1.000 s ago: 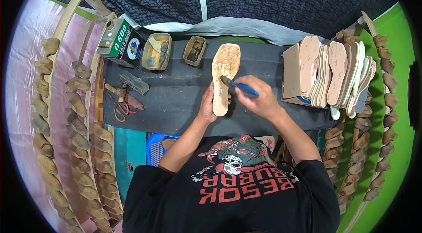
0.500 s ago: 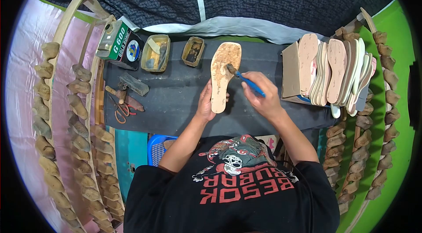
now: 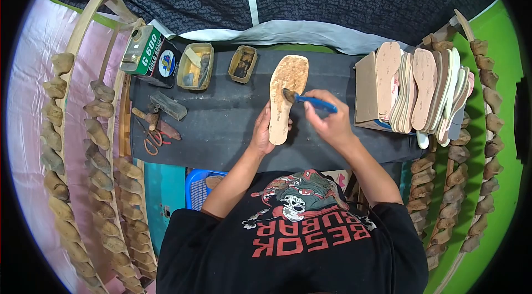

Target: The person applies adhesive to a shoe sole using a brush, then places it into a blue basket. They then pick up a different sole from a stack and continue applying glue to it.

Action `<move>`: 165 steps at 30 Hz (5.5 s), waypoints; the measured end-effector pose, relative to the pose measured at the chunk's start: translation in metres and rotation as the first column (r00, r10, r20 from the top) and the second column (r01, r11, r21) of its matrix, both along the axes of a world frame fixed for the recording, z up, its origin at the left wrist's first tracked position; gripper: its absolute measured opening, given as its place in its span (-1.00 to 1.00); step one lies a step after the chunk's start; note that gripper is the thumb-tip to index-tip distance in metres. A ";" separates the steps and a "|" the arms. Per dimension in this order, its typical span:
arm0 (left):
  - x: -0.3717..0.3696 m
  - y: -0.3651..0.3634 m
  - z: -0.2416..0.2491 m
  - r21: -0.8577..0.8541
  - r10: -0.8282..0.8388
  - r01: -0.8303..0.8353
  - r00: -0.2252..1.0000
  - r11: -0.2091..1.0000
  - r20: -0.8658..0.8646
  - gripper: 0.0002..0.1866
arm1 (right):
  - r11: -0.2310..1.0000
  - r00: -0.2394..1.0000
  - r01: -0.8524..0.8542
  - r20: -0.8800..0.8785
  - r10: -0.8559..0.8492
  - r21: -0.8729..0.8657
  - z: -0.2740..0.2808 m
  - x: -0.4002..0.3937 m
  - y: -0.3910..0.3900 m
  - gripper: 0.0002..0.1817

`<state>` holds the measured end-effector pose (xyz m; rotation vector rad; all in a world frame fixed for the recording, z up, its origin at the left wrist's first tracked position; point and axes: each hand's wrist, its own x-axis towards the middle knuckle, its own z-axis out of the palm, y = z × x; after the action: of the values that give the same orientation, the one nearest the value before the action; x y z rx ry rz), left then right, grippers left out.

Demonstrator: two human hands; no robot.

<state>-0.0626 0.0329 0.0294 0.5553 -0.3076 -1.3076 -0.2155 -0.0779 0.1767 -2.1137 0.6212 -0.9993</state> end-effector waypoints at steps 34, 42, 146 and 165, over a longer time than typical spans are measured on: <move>-0.004 0.000 -0.005 0.049 -0.043 0.044 0.998 0.998 -0.041 -0.39 | 0.854 0.942 -0.024 0.298 -0.155 0.520 -0.041 -0.008 -0.020 -0.82; -0.023 -0.007 -0.005 0.079 -0.069 0.075 0.995 0.994 -0.079 -0.39 | 0.798 0.940 -0.062 0.304 -0.156 0.600 -0.044 -0.006 -0.021 -0.83; -0.033 -0.008 -0.015 0.174 0.043 -0.029 0.996 0.984 -0.078 -0.36 | 0.758 0.933 -0.072 0.312 -0.178 0.648 -0.071 -0.037 0.020 -0.80; -0.030 -0.003 -0.013 0.149 0.068 -0.050 0.991 0.988 -0.119 -0.40 | 0.890 0.980 0.095 0.116 -0.162 0.445 -0.070 -0.033 0.024 -0.79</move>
<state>-0.0925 0.0294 0.0161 0.5987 -0.0926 -1.3072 -0.2488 -0.0538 0.1071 -1.6023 0.8334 -0.9726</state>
